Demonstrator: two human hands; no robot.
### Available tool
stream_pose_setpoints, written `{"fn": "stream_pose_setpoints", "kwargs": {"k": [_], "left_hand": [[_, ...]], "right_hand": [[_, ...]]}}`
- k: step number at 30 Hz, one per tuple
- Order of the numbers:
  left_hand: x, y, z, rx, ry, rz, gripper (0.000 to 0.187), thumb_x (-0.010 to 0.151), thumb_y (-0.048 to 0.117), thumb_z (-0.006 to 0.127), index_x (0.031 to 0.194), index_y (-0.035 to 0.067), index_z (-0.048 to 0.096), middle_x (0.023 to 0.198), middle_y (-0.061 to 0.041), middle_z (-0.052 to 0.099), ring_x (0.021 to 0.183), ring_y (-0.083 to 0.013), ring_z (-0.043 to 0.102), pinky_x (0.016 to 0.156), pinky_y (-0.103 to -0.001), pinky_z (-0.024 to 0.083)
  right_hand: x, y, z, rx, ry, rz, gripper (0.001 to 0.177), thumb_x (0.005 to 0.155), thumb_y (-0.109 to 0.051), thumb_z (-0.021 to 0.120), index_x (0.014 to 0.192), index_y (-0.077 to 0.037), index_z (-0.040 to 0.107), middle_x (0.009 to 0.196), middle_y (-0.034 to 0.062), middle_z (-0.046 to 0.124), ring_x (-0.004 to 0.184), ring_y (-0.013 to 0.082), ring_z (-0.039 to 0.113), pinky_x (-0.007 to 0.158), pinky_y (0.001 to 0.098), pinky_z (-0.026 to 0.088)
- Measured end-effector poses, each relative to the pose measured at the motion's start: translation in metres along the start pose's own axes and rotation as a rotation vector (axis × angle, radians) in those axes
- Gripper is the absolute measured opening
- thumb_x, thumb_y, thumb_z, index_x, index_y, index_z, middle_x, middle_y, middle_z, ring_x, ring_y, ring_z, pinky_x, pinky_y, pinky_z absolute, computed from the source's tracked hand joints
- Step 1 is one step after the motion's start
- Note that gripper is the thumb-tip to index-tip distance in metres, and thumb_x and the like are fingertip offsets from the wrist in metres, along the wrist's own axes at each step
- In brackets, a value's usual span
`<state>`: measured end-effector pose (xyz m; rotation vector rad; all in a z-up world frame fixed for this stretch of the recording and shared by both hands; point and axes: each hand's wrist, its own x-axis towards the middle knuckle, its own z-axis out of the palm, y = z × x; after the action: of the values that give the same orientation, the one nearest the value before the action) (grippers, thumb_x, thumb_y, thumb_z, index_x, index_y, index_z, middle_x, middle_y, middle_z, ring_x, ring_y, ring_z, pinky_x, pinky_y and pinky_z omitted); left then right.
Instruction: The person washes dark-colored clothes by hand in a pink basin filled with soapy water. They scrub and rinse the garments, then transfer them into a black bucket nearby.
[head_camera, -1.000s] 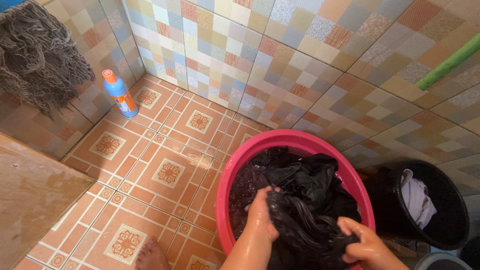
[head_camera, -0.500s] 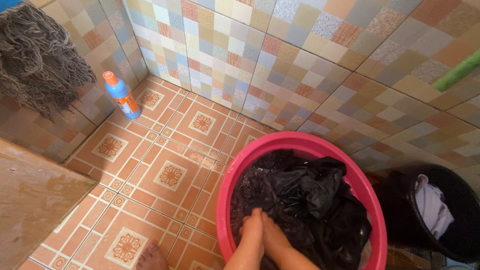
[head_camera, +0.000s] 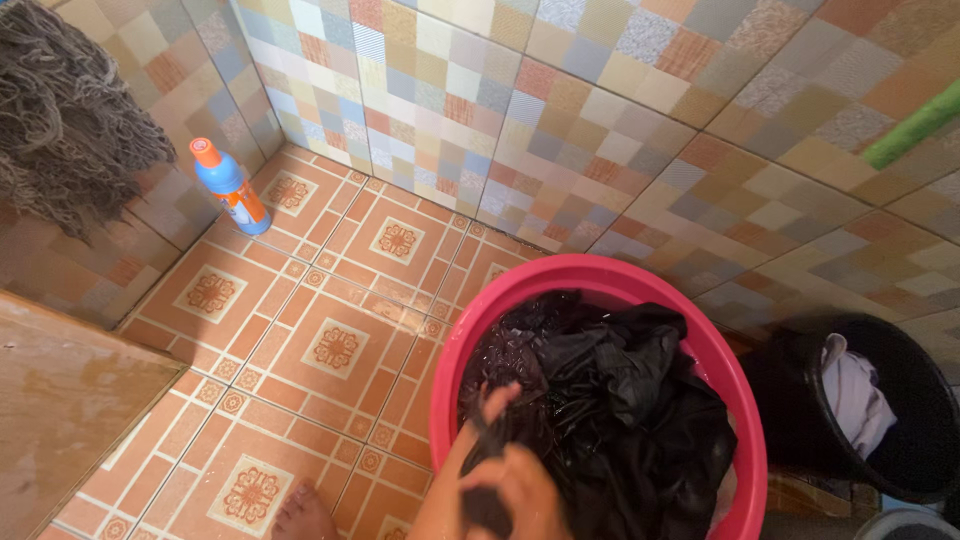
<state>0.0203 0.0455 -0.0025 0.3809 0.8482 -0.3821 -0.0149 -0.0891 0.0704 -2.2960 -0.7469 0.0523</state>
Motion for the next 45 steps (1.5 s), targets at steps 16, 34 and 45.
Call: {"fn": "stream_pose_setpoints", "kwargs": {"k": [16, 34, 45], "left_hand": [[0.018, -0.057, 0.011, -0.092, -0.055, 0.093, 0.042, 0.091, 0.041, 0.059, 0.116, 0.008, 0.07, 0.11, -0.013, 0.074, 0.099, -0.0298, 0.07, 0.085, -0.045, 0.058], [0.082, -0.075, -0.047, 0.268, 0.388, 0.332, 0.049, 0.092, 0.029, 0.06, 0.127, -0.005, 0.068, 0.133, -0.018, 0.071, 0.126, -0.0265, 0.061, 0.108, -0.038, 0.043], [-0.009, -0.042, 0.024, -0.173, 0.11, -0.38, 0.069, 0.083, 0.063, 0.05, 0.125, 0.012, 0.065, 0.128, -0.018, 0.067, 0.117, -0.0409, 0.058, 0.1, -0.062, 0.038]], "right_hand": [[0.015, -0.006, -0.005, 0.069, 0.328, 0.311, 0.033, 0.078, -0.032, 0.075, 0.099, -0.006, 0.072, 0.095, 0.0183, 0.073, 0.087, 0.0396, 0.074, 0.077, 0.0439, 0.059], [0.011, 0.146, 0.129, -0.434, -0.722, 0.485, 0.029, 0.091, -0.01, 0.065, 0.12, -0.009, 0.061, 0.111, 0.0142, 0.062, 0.104, 0.0318, 0.061, 0.092, 0.0446, 0.049], [0.019, 0.024, -0.07, 0.745, -0.278, 0.649, 0.026, 0.081, -0.004, 0.065, 0.107, -0.007, 0.062, 0.08, 0.003, 0.063, 0.076, 0.0123, 0.06, 0.071, 0.0303, 0.05]]}}
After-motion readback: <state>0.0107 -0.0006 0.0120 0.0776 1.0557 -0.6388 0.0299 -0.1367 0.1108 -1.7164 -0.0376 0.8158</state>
